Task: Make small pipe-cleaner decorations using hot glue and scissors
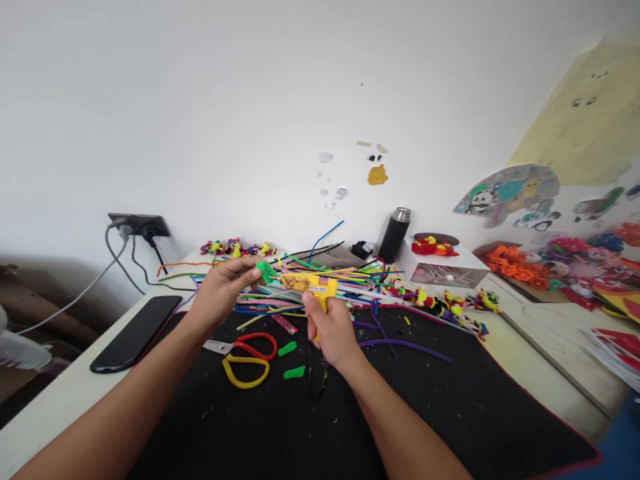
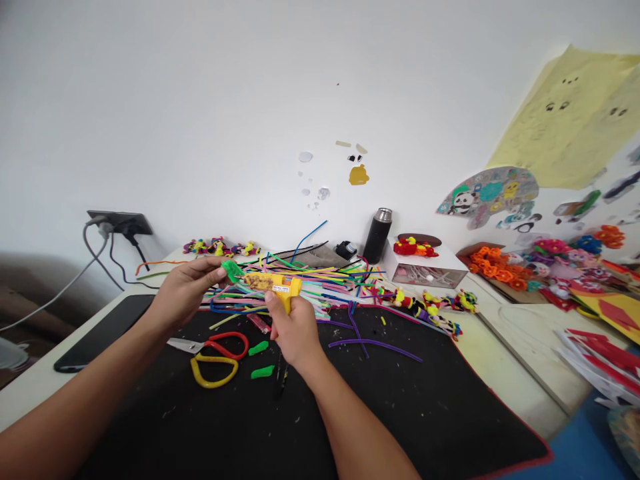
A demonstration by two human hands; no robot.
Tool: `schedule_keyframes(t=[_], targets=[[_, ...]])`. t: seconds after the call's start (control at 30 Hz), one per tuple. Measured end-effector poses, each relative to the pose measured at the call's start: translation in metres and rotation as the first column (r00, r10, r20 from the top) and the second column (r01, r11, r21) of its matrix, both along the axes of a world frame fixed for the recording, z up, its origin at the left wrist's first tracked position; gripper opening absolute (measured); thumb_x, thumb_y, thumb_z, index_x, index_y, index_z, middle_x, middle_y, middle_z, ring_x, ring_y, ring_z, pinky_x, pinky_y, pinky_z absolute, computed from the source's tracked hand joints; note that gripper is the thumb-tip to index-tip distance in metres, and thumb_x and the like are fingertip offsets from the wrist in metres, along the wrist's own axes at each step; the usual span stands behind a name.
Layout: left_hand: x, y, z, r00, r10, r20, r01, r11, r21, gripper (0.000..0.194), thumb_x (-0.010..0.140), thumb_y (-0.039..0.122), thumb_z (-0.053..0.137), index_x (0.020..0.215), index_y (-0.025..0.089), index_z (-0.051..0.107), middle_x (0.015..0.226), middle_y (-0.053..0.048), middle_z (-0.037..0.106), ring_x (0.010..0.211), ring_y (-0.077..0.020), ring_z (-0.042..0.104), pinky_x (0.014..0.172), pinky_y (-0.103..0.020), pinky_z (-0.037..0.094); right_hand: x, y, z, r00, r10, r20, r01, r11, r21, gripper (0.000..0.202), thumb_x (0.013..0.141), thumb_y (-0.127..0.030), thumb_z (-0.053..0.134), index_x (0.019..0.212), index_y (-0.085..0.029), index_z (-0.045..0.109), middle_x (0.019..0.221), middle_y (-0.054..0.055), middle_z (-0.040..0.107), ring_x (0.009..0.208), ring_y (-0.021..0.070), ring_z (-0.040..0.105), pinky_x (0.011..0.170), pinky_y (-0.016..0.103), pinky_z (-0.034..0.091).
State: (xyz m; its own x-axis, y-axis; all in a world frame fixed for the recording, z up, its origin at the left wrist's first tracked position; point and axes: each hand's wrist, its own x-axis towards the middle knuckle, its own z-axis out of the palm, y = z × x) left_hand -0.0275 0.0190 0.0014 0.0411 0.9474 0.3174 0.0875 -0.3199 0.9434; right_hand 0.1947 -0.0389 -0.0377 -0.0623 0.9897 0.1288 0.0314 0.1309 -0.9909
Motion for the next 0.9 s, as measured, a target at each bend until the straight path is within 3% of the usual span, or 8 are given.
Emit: schedule_keyframes(t=[0.23, 0.53, 0.9], targets=[[-0.0013, -0.0007, -0.0013, 1.000, 0.019, -0.003, -0.019, 1.000, 0.017, 0.032, 0.075, 0.049, 0.086, 0.088, 0.020, 0.079, 0.081, -0.005, 0.075, 0.071, -0.0204, 0.064, 0.072, -0.033, 0.053, -0.0002, 0.0002, 0.0010, 1.000, -0.002, -0.010, 0.002, 1.000, -0.006, 0.070, 0.088, -0.081, 0.055, 0.050, -0.022, 0.051, 0.038, -0.002, 0.045, 0.033, 0.0097, 0.039, 0.040, 0.024, 0.031], [-0.0007, -0.0012, 0.0002, 0.999, 0.046, 0.022, -0.047, 0.999, 0.026, 0.025, 0.077, 0.043, 0.085, 0.086, 0.021, 0.078, 0.073, -0.002, 0.071, 0.068, -0.0183, 0.061, 0.070, -0.031, 0.050, -0.0008, 0.0007, -0.0017, 1.000, 0.008, -0.021, -0.008, 1.000, -0.001, 0.072, 0.088, -0.082, 0.054, 0.048, -0.022, 0.051, 0.038, -0.002, 0.045, 0.033, 0.0093, 0.039, 0.040, 0.024, 0.031], [-0.0034, 0.0001, -0.0011, 0.998, 0.034, 0.049, -0.037, 0.998, 0.050, 0.023, 0.081, 0.042, 0.083, 0.091, 0.022, 0.079, 0.071, -0.002, 0.072, 0.069, -0.0191, 0.062, 0.071, -0.031, 0.049, -0.0018, 0.0011, -0.0036, 0.999, 0.008, -0.047, -0.009, 1.000, -0.017, 0.066, 0.087, -0.080, 0.057, 0.060, -0.021, 0.055, 0.041, -0.004, 0.047, 0.033, 0.0087, 0.039, 0.038, 0.023, 0.029]])
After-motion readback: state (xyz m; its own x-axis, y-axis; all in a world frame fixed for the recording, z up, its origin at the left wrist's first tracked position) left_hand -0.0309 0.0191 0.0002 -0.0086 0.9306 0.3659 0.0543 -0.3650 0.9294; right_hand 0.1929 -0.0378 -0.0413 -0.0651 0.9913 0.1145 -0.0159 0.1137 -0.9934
